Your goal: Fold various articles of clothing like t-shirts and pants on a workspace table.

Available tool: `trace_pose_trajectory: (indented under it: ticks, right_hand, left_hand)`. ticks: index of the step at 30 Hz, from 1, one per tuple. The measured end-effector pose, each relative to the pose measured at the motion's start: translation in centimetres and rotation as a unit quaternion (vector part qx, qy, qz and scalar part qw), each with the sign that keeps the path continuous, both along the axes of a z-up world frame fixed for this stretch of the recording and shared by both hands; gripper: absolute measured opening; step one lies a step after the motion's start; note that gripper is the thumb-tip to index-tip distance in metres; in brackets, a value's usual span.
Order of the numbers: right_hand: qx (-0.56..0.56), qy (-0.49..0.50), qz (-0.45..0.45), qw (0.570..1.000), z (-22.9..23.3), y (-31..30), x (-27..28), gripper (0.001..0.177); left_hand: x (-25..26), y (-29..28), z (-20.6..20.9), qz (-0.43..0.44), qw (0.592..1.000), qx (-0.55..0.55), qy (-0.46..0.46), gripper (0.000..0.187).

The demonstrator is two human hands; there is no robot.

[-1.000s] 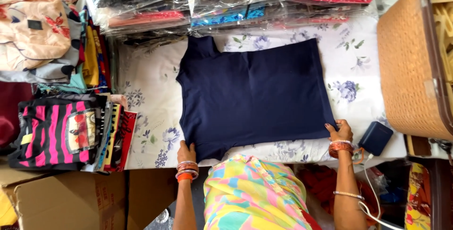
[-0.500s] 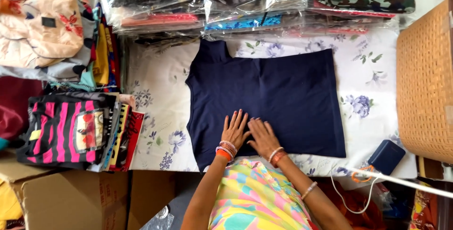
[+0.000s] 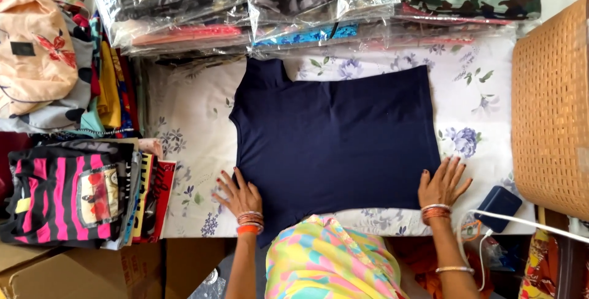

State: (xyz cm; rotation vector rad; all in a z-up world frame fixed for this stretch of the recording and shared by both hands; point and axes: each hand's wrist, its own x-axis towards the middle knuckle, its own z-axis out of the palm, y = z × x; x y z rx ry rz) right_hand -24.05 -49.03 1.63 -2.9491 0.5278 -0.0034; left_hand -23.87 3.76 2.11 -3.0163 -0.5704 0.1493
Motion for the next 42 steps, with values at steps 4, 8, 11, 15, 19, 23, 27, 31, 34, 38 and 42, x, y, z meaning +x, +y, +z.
trace_pose_trajectory:
  ticks: [4, 8, 11, 15, 19, 23, 27, 31, 34, 38, 42]
  right_hand:
    - [-0.094, 0.011, 0.114, 0.989, 2.8, 10.0, 3.9, 0.079]
    - [0.015, -0.026, 0.325, 0.945, 3.6, 18.3, 8.4, 0.076]
    - [0.018, -0.029, 0.404, 0.914, 4.8, 17.4, 12.0, 0.072]
    - [-0.101, 0.016, 0.263, 0.959, 2.5, 8.0, 15.2, 0.071]
    - [-0.056, 0.005, 0.125, 0.991, -0.9, 0.1, 15.7, 0.074]
    - [0.012, -0.003, 0.067, 0.998, -0.4, 2.2, 15.7, 0.074]
    - [-0.036, 0.013, 0.158, 0.987, 2.9, 11.6, 16.9, 0.075]
    - [0.042, 0.016, 0.412, 0.91, 2.1, 18.3, 18.5, 0.071]
    - [0.051, -0.033, 0.437, 0.898, 1.7, 18.1, 20.6, 0.071]
    - [-0.077, 0.083, 0.297, 0.948, 2.3, 9.8, 25.7, 0.07]
    - [-0.014, 0.007, 0.112, 0.994, -1.6, 0.6, 27.5, 0.074]
  left_hand:
    - [4.7, -7.0, 2.6, -0.085, 0.978, -0.175, -0.078, 0.073]
    - [8.4, -13.1, 0.8, -0.252, 0.919, -0.298, -0.052, 0.069]
    - [11.6, -13.3, 1.3, -0.374, 0.899, -0.223, -0.044, 0.07]
    - [15.2, -6.6, 2.8, -0.193, 0.971, -0.141, 0.0, 0.068]
    - [16.9, -0.2, -0.9, -0.059, 0.994, -0.073, -0.06, 0.07]
    - [17.5, -1.8, -0.8, -0.029, 0.997, -0.028, -0.067, 0.068]
    - [18.3, -7.6, 0.4, -0.092, 0.978, -0.149, -0.113, 0.067]
    - [18.7, -13.4, -1.0, -0.293, 0.915, -0.271, -0.051, 0.062]
    - [20.3, -13.6, 1.1, -0.388, 0.893, -0.219, -0.063, 0.066]
    - [24.7, -5.7, 1.7, -0.217, 0.967, -0.125, 0.037, 0.054]
    - [26.8, 1.6, -2.9, -0.078, 0.993, -0.087, -0.023, 0.066]
